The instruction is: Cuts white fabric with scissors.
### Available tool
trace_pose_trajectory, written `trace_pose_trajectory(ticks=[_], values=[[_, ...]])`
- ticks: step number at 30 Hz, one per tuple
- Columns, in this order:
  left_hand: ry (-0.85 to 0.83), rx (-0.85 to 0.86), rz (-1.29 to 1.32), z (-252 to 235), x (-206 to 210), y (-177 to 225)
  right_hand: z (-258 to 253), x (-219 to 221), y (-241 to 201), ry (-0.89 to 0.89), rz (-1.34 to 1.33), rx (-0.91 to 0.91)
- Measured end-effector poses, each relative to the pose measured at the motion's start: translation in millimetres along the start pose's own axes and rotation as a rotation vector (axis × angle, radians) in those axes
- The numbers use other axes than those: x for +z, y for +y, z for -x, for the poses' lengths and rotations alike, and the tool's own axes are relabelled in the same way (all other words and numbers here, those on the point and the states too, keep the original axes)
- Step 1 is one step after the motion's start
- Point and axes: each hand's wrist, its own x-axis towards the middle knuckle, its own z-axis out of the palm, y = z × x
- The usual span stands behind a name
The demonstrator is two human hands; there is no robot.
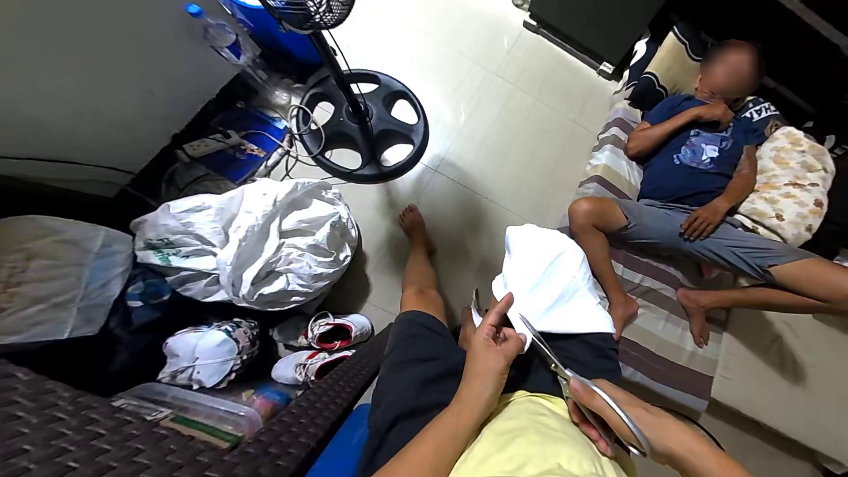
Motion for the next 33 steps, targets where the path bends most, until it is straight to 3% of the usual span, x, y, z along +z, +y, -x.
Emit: trace_pose_trajectory(ticks=[6,12,33], values=[[0.028,-0.026,0.003,3.5,0.8,1.6,-8.5,12.1,-2.5,0.049,-0.058,-0.016],[0.033,-0.04,0.023,4.9,-1.8,3.0,-4.7,8.3,12.7,-0.012,-0.169,-0.051],[0.041,-0.072,0.054,5.9,-0.8,2.7,-12.5,23.7,2.5,0.154,-0.089,-0.049]])
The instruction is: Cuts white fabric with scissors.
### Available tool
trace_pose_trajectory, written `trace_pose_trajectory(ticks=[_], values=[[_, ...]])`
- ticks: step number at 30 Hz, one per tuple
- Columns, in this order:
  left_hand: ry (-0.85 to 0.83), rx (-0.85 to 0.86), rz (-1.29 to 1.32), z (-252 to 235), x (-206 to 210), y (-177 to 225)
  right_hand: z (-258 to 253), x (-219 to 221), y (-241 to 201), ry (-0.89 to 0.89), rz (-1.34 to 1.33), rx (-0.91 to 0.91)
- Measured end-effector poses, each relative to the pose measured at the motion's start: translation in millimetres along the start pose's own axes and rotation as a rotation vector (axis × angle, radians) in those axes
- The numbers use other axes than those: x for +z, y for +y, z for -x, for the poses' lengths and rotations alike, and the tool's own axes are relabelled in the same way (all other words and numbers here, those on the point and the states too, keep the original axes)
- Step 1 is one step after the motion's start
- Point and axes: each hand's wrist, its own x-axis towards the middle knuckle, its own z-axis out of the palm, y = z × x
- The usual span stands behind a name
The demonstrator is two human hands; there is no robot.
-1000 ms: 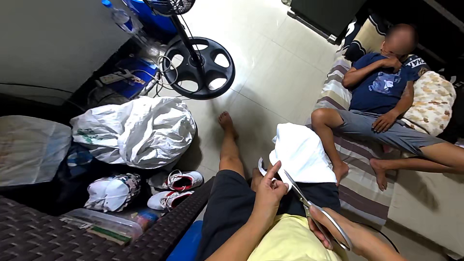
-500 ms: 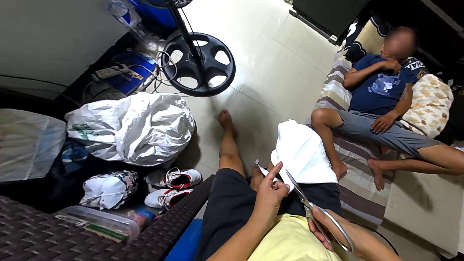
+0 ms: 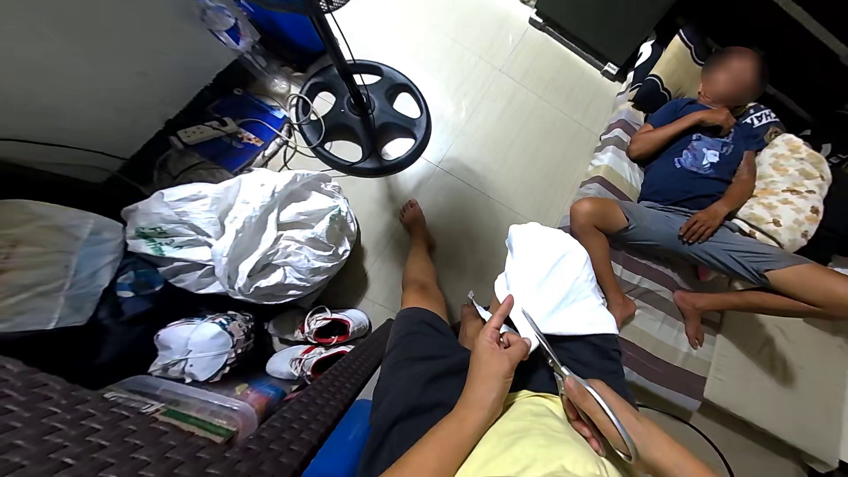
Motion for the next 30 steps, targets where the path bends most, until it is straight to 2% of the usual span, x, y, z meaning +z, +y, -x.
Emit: trace_pose_trajectory(ticks=[24,27,30], values=[[0.013,-0.044,0.013,0.1,-3.5,0.6,-4.6,3.6,-4.6,0.096,0.061,0.048],[-0.025,-0.099,-0.008,-4.0,-7.2,0.3,2.4,-3.2,-2.9,0.025,0.064,0.05],[-0.142,-0.245,-0.073,-17.5,-16.3,1.1,17.9,-15.6,-0.7,-0.031,0.083,0.089]])
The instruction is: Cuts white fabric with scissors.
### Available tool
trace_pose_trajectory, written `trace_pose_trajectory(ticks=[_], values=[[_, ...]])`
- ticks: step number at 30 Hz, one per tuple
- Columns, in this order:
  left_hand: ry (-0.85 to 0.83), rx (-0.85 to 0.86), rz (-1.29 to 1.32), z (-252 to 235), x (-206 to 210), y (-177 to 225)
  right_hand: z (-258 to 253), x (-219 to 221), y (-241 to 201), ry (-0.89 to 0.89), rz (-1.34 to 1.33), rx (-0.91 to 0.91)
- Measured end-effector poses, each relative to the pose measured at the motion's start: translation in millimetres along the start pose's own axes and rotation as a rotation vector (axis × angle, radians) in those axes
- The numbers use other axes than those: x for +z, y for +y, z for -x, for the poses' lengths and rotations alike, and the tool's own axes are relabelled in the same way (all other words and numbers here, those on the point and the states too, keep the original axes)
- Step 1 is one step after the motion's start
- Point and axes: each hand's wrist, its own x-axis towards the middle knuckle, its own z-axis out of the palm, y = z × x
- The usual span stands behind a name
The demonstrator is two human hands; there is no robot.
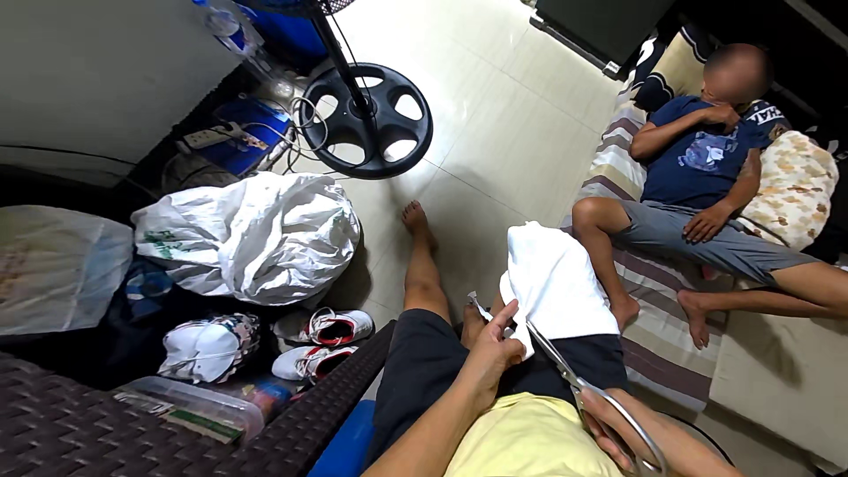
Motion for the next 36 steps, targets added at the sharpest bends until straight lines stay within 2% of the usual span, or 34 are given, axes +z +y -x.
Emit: trace_pose_trajectory(ticks=[2,8,10,12,15,20,23,36], values=[[-0.032,-0.06,-0.009,-11.0,-7.2,-0.1,8.8,-5.7,4.3,0.003,-0.008,0.004],[0.174,0.044,-0.219,-32.4,-9.8,0.0,12.4,-8.1,8.4,-0.013,-0.023,-0.009],[0.193,0.036,-0.171,-38.6,-13.2,0.3,9.4,-5.1,5.1,-0.032,-0.015,-0.009],[0.128,0.015,-0.078,-42.9,-18.6,0.6,5.4,-3.4,1.3,-0.045,0.0,0.002],[-0.054,-0.018,0.017,-46.5,-27.3,-0.7,-0.6,-4.3,-5.2,-0.064,0.011,0.026],[0.017,0.305,-0.136,-41.1,-27.0,-3.5,-6.8,-7.6,-16.6,-0.116,0.046,0.092],[0.058,0.415,-0.171,-35.1,-27.3,-0.7,-10.9,-5.1,-23.7,-0.113,0.05,0.108],[0.101,0.33,0.019,-13.9,-9.9,10.1,-27.9,13.5,-40.4,-0.034,0.003,0.004]])
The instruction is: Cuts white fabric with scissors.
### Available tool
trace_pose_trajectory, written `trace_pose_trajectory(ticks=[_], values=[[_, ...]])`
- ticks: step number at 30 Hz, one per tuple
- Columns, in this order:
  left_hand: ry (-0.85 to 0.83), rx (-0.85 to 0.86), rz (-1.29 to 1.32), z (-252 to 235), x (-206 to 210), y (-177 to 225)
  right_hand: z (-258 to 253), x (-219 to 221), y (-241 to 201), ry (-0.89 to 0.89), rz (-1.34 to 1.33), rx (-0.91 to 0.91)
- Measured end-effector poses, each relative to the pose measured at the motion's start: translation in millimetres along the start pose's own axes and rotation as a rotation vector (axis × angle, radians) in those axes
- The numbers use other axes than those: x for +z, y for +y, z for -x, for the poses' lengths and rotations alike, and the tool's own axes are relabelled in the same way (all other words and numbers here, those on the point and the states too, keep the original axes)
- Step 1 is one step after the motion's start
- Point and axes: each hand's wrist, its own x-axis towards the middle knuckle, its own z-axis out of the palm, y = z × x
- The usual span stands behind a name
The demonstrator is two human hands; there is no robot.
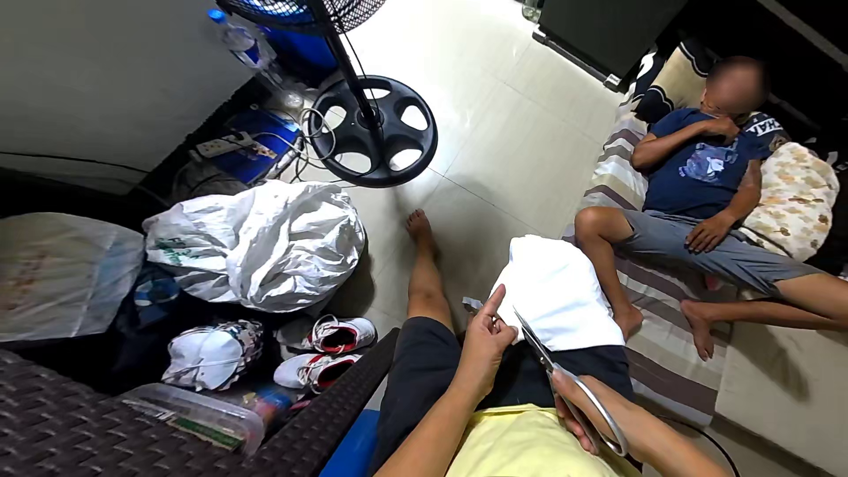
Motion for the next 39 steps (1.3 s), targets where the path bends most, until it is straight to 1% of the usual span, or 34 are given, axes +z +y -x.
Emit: trace_pose_trajectory(ticks=[5,10,16,22,27,39], values=[[0.018,-0.017,0.018,1.8,0.5,-0.3,-3.4,2.3,0.0,0.018,0.023,-0.028],[0.014,-0.015,0.037,3.2,1.3,1.0,-6.1,6.3,0.2,0.073,0.064,-0.043],[0.023,-0.011,0.023,3.8,1.1,1.0,-9.6,8.9,4.9,0.111,0.059,-0.067],[0.032,-0.017,0.029,4.4,0.9,2.5,-10.7,7.5,3.2,0.122,0.062,-0.045],[0.017,-0.017,0.038,3.9,-1.7,1.6,-14.2,5.7,7.1,0.116,0.07,-0.081],[0.026,-0.036,0.023,3.9,-3.5,0.7,-14.4,8.3,2.1,0.145,0.077,-0.033]])
